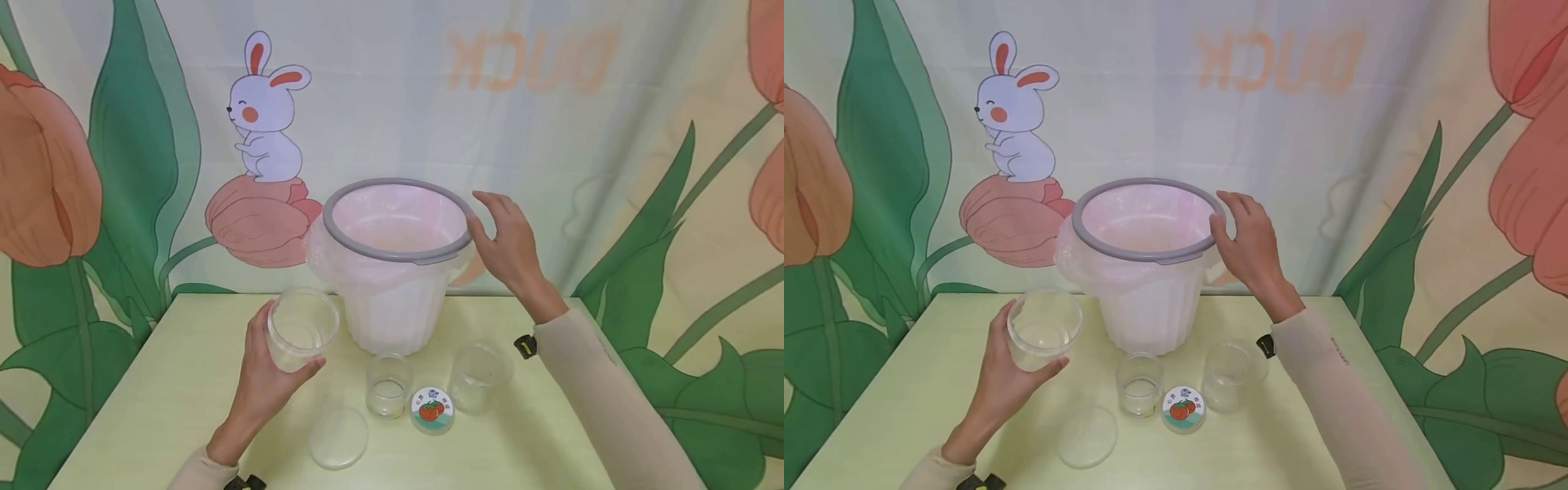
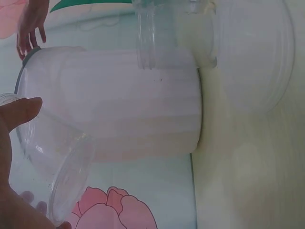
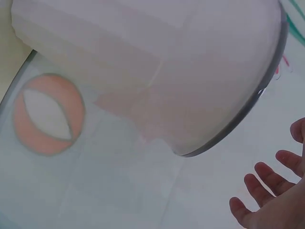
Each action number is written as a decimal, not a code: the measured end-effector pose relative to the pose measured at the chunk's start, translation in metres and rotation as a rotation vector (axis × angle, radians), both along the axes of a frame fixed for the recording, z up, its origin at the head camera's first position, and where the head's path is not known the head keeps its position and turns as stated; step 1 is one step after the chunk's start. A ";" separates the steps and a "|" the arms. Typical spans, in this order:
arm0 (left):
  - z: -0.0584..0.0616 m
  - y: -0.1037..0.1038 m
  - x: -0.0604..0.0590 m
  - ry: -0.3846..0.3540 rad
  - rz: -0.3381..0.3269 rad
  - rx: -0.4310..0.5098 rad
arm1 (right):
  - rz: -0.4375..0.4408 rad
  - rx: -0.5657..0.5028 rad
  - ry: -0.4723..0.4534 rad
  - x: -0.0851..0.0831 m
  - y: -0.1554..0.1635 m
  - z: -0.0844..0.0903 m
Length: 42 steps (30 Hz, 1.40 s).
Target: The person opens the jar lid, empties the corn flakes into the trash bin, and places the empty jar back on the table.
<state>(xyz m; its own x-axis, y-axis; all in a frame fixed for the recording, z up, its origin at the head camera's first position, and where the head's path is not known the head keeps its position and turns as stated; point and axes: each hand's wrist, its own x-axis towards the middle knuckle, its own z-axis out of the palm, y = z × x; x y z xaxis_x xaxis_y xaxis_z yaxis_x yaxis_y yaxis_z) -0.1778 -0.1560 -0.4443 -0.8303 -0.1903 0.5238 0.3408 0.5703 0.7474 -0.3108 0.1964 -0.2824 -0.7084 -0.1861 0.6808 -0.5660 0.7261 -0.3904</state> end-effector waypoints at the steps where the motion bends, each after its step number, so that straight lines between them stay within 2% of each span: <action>1: -0.001 -0.001 0.000 -0.003 0.001 -0.004 | 0.008 0.008 0.014 0.005 0.001 -0.001; 7: -0.013 -0.006 0.001 -0.026 0.019 0.004 | 0.069 0.071 0.062 0.030 0.004 -0.008; 15: -0.024 -0.009 -0.001 -0.061 0.038 0.019 | 0.121 0.148 0.087 0.052 0.006 -0.020; 22: -0.033 -0.007 -0.005 -0.120 0.039 0.029 | 0.185 0.242 0.110 0.071 0.000 -0.034; 28: -0.043 -0.004 -0.007 -0.191 0.023 0.045 | 0.206 0.300 0.083 0.089 -0.001 -0.047; 33: -0.051 -0.003 -0.006 -0.216 0.002 0.042 | 0.212 0.347 0.052 0.099 0.001 -0.056; 42: -0.067 -0.002 -0.001 -0.256 0.005 0.007 | 0.227 0.419 -0.039 0.117 0.003 -0.082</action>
<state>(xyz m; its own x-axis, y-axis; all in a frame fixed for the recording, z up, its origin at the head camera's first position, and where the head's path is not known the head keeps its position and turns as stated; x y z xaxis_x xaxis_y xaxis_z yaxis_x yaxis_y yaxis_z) -0.1792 -0.1585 -0.5115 -0.9349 -0.1971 0.2951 0.1373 0.5660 0.8129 -0.1940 0.1991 -0.3647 -0.6415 -0.5924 0.4874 -0.7195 0.6850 -0.1145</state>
